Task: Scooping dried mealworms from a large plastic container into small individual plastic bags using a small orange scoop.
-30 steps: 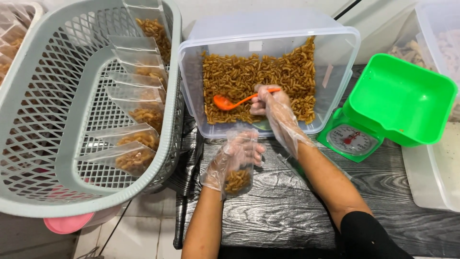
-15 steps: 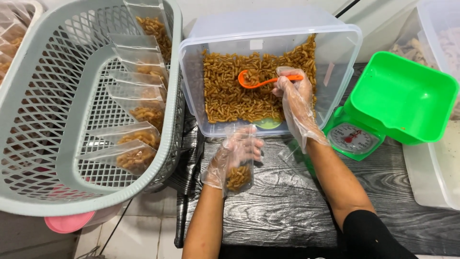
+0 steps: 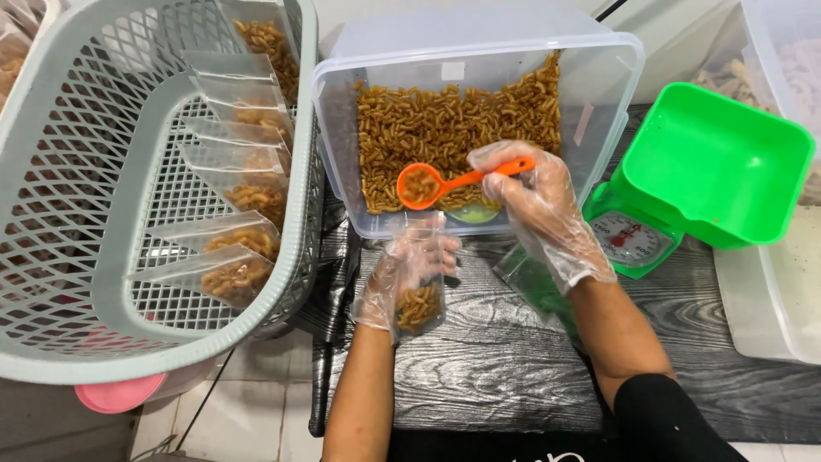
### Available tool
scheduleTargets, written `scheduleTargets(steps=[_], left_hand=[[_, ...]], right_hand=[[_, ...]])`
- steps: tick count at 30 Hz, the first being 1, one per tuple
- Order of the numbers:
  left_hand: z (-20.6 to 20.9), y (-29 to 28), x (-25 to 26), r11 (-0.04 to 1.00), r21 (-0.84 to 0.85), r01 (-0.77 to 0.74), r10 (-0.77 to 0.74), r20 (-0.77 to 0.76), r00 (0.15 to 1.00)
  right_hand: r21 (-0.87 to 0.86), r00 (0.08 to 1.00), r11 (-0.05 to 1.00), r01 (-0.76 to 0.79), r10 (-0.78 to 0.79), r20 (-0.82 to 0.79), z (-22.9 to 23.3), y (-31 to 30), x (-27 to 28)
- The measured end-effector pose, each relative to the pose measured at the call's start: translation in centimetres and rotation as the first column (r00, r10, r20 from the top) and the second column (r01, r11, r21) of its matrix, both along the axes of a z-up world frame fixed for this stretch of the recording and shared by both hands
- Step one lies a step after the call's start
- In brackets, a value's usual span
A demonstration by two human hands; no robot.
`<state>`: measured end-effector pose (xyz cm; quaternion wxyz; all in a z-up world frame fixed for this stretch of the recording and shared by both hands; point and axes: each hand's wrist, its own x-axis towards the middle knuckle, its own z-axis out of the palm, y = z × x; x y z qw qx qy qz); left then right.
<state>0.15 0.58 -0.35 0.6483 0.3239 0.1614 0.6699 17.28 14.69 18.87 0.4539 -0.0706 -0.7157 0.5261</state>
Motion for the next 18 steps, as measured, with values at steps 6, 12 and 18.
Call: scheduleTargets(steps=[6,12,18], left_hand=[[-0.3,-0.1,-0.3,1.0,0.007,0.028,-0.028,0.078,0.997],[-0.7,-0.1,-0.7,0.999,-0.005,0.05,-0.049,0.091,0.995],[-1.1,0.3,-0.6,0.995,0.069,0.075,-0.083,0.127,0.988]], right_hand=[[0.202,0.973,0.966,-0.161,0.121,0.197,3.6,-2.1,1.7],[0.391,0.957,0.891,-0.232,0.135,0.258,4.6,-3.6,2.3],[0.581,0.96,0.783,-0.221,0.069,0.273,3.6,-3.3,2.9]])
